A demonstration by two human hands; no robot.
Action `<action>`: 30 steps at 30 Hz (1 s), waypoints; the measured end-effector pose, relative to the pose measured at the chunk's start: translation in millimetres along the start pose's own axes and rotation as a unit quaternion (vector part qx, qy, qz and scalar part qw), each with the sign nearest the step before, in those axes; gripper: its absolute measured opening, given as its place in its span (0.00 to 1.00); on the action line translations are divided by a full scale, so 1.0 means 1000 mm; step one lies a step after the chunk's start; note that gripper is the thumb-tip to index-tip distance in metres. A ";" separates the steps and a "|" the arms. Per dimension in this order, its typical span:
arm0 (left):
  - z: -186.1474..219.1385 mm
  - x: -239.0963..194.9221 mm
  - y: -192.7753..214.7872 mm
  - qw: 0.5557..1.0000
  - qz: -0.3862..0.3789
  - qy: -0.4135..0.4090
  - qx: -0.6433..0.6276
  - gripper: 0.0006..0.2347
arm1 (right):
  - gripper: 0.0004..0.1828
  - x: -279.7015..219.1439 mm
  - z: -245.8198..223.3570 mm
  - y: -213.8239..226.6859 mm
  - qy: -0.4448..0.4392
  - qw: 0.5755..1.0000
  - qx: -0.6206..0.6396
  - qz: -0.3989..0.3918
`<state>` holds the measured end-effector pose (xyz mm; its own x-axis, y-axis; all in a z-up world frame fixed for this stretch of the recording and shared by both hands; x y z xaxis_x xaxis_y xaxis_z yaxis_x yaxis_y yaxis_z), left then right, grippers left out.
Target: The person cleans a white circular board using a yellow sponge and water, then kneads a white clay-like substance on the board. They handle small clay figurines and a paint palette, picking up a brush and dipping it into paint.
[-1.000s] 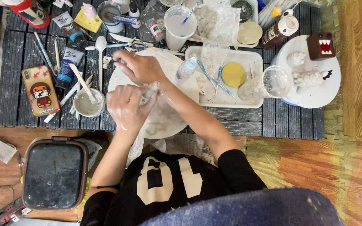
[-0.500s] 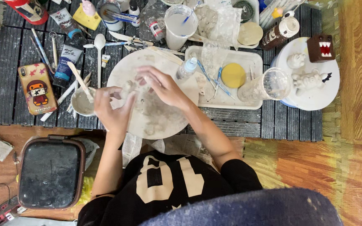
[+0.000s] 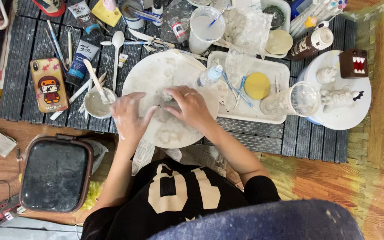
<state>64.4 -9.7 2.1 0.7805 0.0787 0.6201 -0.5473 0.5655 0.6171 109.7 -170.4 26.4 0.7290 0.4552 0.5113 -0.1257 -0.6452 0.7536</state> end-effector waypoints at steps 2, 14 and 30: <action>-0.012 -0.008 0.002 0.995 0.021 0.083 -0.053 0.13 | 0.21 -0.003 0.008 -0.014 -0.033 0.999 0.004 -0.034; 0.011 -0.008 0.018 0.990 -0.002 0.142 0.007 0.15 | 0.20 0.002 0.014 -0.031 -0.085 0.993 0.040 -0.070; -0.034 0.052 -0.024 0.990 0.001 0.084 0.109 0.04 | 0.18 -0.008 0.005 -0.022 -0.022 0.999 0.025 -0.025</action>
<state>128.9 8.6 3.2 0.8081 0.2265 0.5437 -0.5875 0.3757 0.7167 110.6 -162.9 3.7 0.7625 0.4602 0.4547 -0.0557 -0.6535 0.7549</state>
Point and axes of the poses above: each hand's wrist, its own x-axis towards the middle knuckle, its own y-axis out of the back of the hand, z = x × y, the point moved 10 cm from there along x, towards the middle knuckle, and after that the axes turned 8 degrees about z, right-handed, at the moved point
